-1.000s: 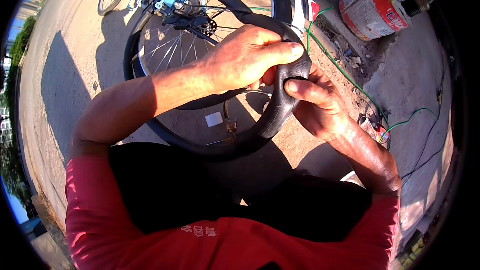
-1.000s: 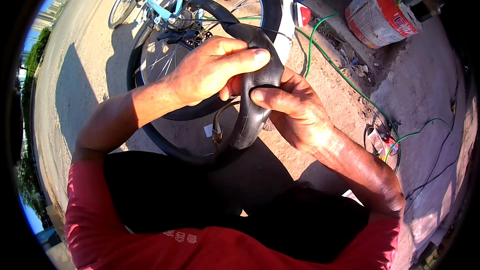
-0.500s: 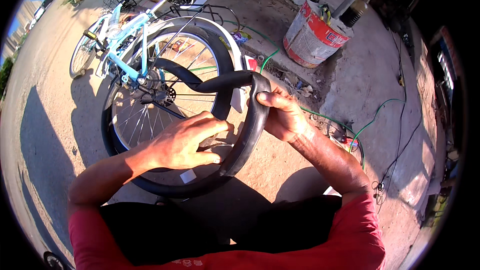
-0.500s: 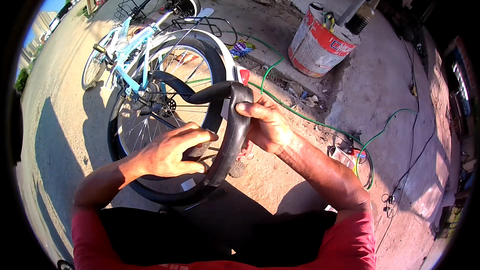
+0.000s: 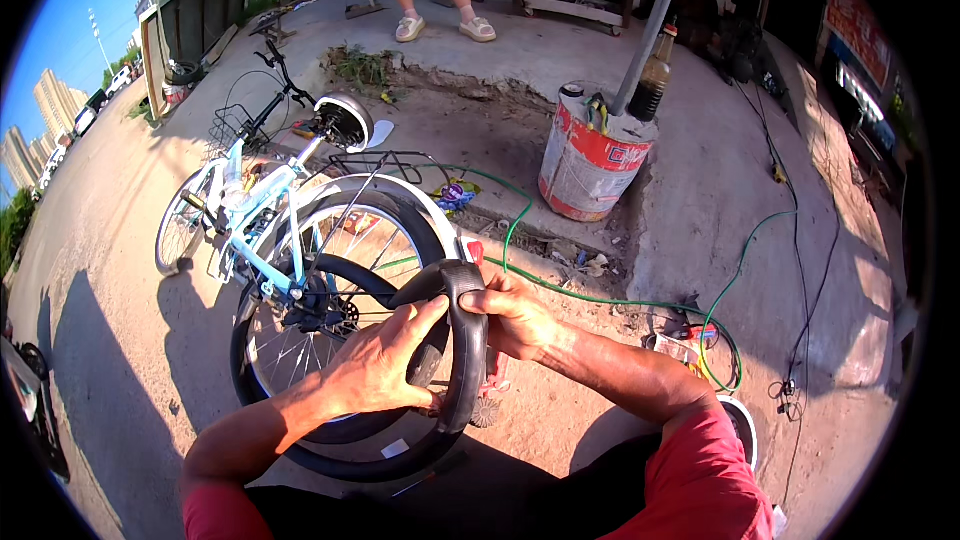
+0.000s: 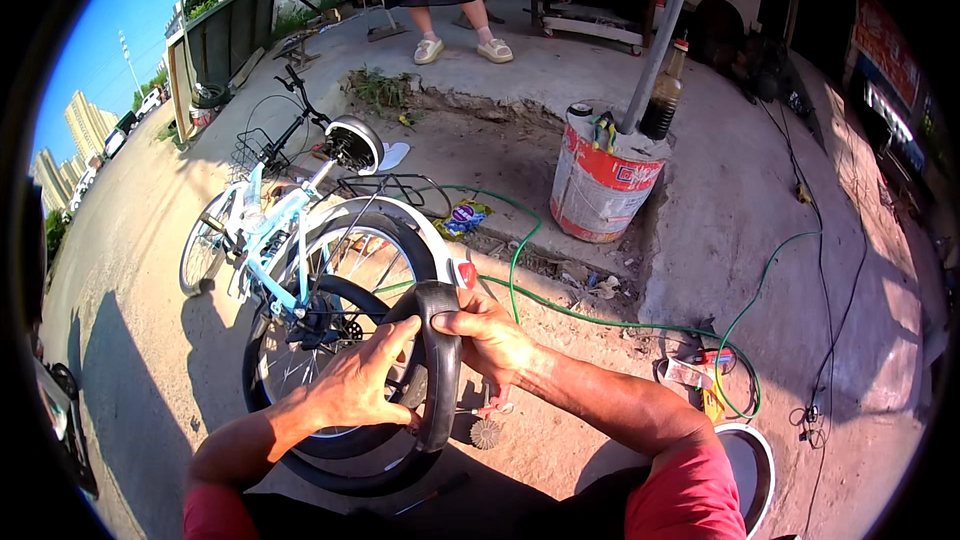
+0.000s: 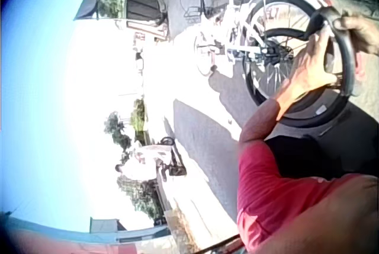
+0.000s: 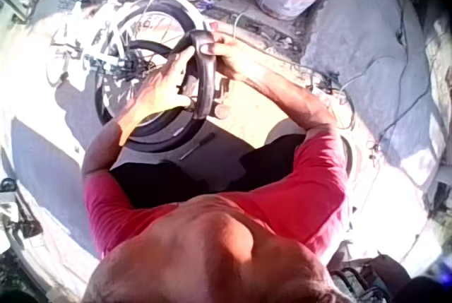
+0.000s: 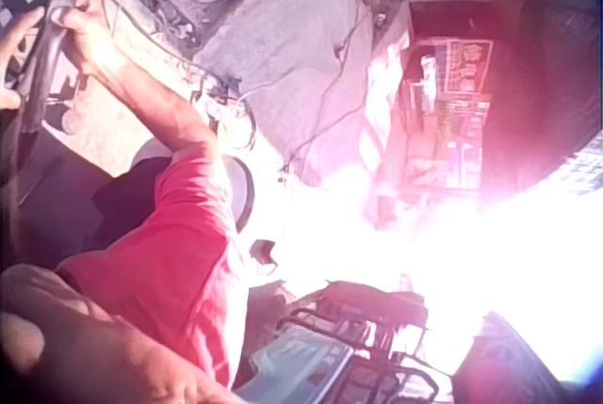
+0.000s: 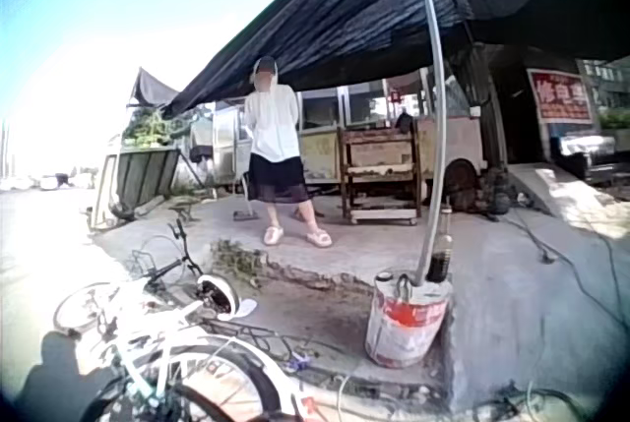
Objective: The person uses a screwdriver to pry an inner tube out from under a bicycle tire, removes the tube from the wheel, and rotates the tube in their hands.
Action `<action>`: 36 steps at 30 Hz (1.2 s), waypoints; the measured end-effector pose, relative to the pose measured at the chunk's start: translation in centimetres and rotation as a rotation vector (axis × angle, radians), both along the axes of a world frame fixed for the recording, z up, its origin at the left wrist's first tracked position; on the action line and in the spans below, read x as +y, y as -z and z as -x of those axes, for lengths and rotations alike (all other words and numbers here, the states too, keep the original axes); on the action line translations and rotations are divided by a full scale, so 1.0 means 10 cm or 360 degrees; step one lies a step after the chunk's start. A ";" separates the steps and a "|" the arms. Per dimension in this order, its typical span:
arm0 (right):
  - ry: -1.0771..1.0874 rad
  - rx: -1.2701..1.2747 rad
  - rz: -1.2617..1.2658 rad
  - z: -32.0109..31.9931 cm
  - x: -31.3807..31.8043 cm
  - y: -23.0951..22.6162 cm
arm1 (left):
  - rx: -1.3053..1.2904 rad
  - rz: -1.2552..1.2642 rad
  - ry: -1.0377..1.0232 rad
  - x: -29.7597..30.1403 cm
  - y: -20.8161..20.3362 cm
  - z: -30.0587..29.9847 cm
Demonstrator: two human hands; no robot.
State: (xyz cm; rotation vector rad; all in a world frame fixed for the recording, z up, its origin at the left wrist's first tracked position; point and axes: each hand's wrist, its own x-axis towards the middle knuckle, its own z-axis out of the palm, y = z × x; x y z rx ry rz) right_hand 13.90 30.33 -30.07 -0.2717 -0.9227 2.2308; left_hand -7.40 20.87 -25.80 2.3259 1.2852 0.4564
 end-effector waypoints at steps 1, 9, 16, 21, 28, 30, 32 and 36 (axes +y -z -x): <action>-0.0031 -0.0077 0.0020 -0.03 -0.01 -0.02 | 0.0029 0.0005 -0.0009 -0.02 -0.02 -0.01; -0.0018 -0.0031 0.0023 -0.02 -0.07 -0.08 | -0.0048 -0.0013 -0.0031 -0.04 -0.05 0.01; -0.0017 -0.0054 0.0053 -0.07 0.06 0.03 | 0.0130 0.0470 -0.0695 0.05 0.19 0.26; 0.0010 -0.0075 0.0063 -0.07 0.04 -0.01 | 0.0290 0.0722 -0.0314 0.14 0.29 0.34; 0.0099 -0.0137 0.0198 0.08 0.01 -0.01 | -0.0816 0.0394 -0.0582 0.13 0.12 0.39; 0.0089 -0.0146 0.0168 0.09 0.05 0.00 | -0.0878 0.0469 -0.0604 0.20 0.02 0.31; 0.0072 -0.0138 0.0096 0.15 -0.08 -0.24 | -0.1112 0.0784 -0.0577 0.23 -0.06 0.23; 0.0071 -0.0138 -0.0101 0.21 -0.12 -0.21 | -0.1383 0.0948 -0.0640 0.38 -0.07 0.03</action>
